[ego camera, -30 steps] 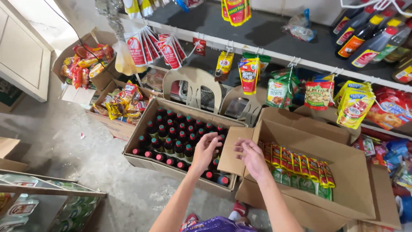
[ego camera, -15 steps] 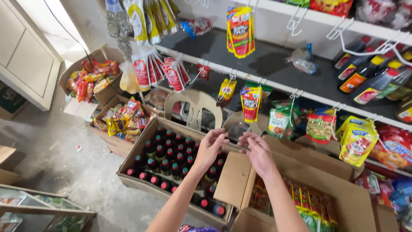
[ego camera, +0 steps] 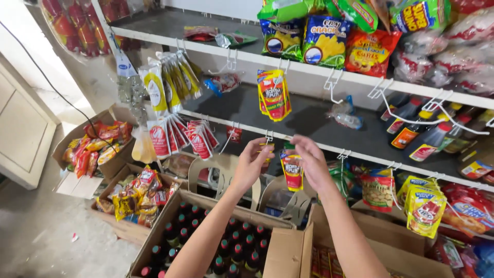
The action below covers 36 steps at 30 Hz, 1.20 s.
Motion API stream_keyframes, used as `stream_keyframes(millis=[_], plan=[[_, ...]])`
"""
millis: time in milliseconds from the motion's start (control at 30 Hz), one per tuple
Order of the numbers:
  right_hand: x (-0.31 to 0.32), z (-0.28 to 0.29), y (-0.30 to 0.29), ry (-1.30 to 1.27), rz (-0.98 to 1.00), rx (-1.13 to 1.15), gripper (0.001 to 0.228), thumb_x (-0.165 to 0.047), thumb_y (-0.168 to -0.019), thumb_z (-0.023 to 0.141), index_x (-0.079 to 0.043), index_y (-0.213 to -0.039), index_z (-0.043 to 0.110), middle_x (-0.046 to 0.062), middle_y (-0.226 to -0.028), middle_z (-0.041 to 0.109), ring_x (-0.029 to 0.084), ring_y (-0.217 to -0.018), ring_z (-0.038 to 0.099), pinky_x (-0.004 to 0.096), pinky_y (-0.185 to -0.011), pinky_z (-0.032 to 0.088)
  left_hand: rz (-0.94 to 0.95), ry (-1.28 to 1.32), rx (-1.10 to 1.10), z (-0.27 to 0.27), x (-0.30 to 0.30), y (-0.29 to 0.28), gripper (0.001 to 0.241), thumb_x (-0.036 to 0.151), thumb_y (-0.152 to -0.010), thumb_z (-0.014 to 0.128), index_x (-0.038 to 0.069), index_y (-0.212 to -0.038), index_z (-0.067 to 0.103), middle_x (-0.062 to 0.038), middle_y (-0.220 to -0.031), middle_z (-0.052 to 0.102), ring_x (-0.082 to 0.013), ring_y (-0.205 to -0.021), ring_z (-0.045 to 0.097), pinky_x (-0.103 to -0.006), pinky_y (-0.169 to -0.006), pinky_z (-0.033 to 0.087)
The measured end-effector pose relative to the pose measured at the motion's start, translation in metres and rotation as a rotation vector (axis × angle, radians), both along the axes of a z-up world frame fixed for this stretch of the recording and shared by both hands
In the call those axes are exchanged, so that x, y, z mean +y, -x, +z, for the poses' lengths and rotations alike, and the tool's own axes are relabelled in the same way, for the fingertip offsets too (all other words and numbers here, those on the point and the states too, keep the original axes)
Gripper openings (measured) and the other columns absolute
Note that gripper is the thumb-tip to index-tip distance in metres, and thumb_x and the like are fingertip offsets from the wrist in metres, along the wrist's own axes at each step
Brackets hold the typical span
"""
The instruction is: The recorder is organizing and stocking small packets of food items into cardboard boxes and onto shelves in a grocery store setting.
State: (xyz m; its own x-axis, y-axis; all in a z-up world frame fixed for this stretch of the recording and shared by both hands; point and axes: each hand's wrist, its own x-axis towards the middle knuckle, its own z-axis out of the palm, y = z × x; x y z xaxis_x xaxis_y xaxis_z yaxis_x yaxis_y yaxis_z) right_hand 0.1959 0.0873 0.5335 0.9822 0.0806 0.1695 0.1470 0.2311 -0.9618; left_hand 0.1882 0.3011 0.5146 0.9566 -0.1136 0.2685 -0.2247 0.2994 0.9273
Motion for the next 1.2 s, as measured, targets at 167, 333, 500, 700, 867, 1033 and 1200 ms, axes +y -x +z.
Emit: stream_keyframes(millis=[167, 333, 500, 700, 867, 1033, 1200], plan=[[0.006, 0.017, -0.098, 0.172, -0.178, -0.160, 0.055, -0.020, -0.096, 0.065, -0.011, -0.147, 0.047, 0.010, -0.146, 0.051, 0.019, -0.112, 0.063, 0.036, -0.086, 0.056, -0.030, 0.015, -0.010, -0.004, 0.003, -0.073, 0.049, 0.022, -0.099, 0.064, 0.006, -0.142, 0.047, -0.012, -0.118, 0.072, -0.0164, -0.100, 0.071, -0.0295, -0.077, 0.056], [0.007, 0.008, -0.181, 0.432, -0.252, -0.242, 0.069, -0.024, -0.092, 0.073, -0.010, -0.152, 0.041, 0.012, -0.154, 0.046, 0.023, -0.127, 0.061, 0.038, -0.100, 0.053, -0.031, -0.027, 0.018, 0.001, -0.001, -0.146, 0.059, 0.023, -0.095, 0.069, 0.004, -0.147, 0.046, -0.009, -0.135, 0.066, -0.0181, -0.117, 0.065, -0.0331, -0.089, 0.055], [0.017, 0.008, -0.201, 0.642, -0.382, -0.218, 0.075, -0.027, -0.085, 0.076, -0.010, -0.150, 0.043, 0.013, -0.153, 0.047, 0.028, -0.126, 0.062, 0.039, -0.099, 0.054, -0.034, 0.048, -0.130, -0.001, -0.006, -0.209, 0.073, 0.024, -0.092, 0.073, -0.004, -0.150, 0.039, -0.016, -0.144, 0.058, -0.0227, -0.130, 0.059, -0.0351, -0.106, 0.049], [0.011, -0.020, -0.223, 0.858, -0.501, -0.354, 0.086, -0.022, -0.080, 0.080, -0.008, -0.154, 0.038, 0.021, -0.155, 0.038, 0.036, -0.143, 0.042, 0.040, -0.114, 0.040, 0.053, 0.040, -0.060, -0.004, -0.020, -0.237, 0.077, 0.022, -0.091, 0.074, -0.001, -0.152, 0.034, -0.014, -0.147, 0.054, -0.0234, -0.133, 0.054, -0.0352, -0.108, 0.045], [0.032, -0.024, -0.211, 0.789, -0.519, -0.385, 0.087, -0.023, -0.078, 0.080, -0.005, -0.151, 0.035, 0.021, -0.154, 0.038, 0.036, -0.142, 0.042, 0.039, -0.113, 0.040, 0.005, 0.100, -0.105, -0.003, -0.025, -0.236, 0.073, 0.020, -0.091, 0.073, -0.001, -0.151, 0.037, -0.014, -0.143, 0.058, -0.0224, -0.131, 0.057, -0.0339, -0.108, 0.046], [0.037, -0.054, -0.215, 0.835, -0.731, -0.416, 0.044, -0.023, -0.085, 0.081, -0.004, -0.121, 0.063, 0.021, -0.140, 0.050, 0.039, -0.137, 0.047, 0.043, -0.111, 0.042, 0.015, 0.065, -0.091, -0.003, -0.017, -0.216, 0.070, 0.018, -0.091, 0.072, -0.002, -0.150, 0.040, -0.014, -0.137, 0.063, -0.0213, -0.125, 0.062, -0.0338, -0.105, 0.050], [0.079, 0.000, -0.155, 0.578, -0.592, -0.201, 0.030, -0.025, -0.093, 0.069, -0.006, -0.115, 0.062, 0.015, -0.117, 0.064, 0.025, -0.106, 0.063, 0.036, -0.091, 0.051, 0.013, 0.084, -0.034, 0.004, -0.013, -0.193, 0.056, 0.019, -0.091, 0.072, 0.003, -0.138, 0.047, -0.012, -0.126, 0.066, -0.0186, -0.115, 0.064, -0.0319, -0.096, 0.052]])
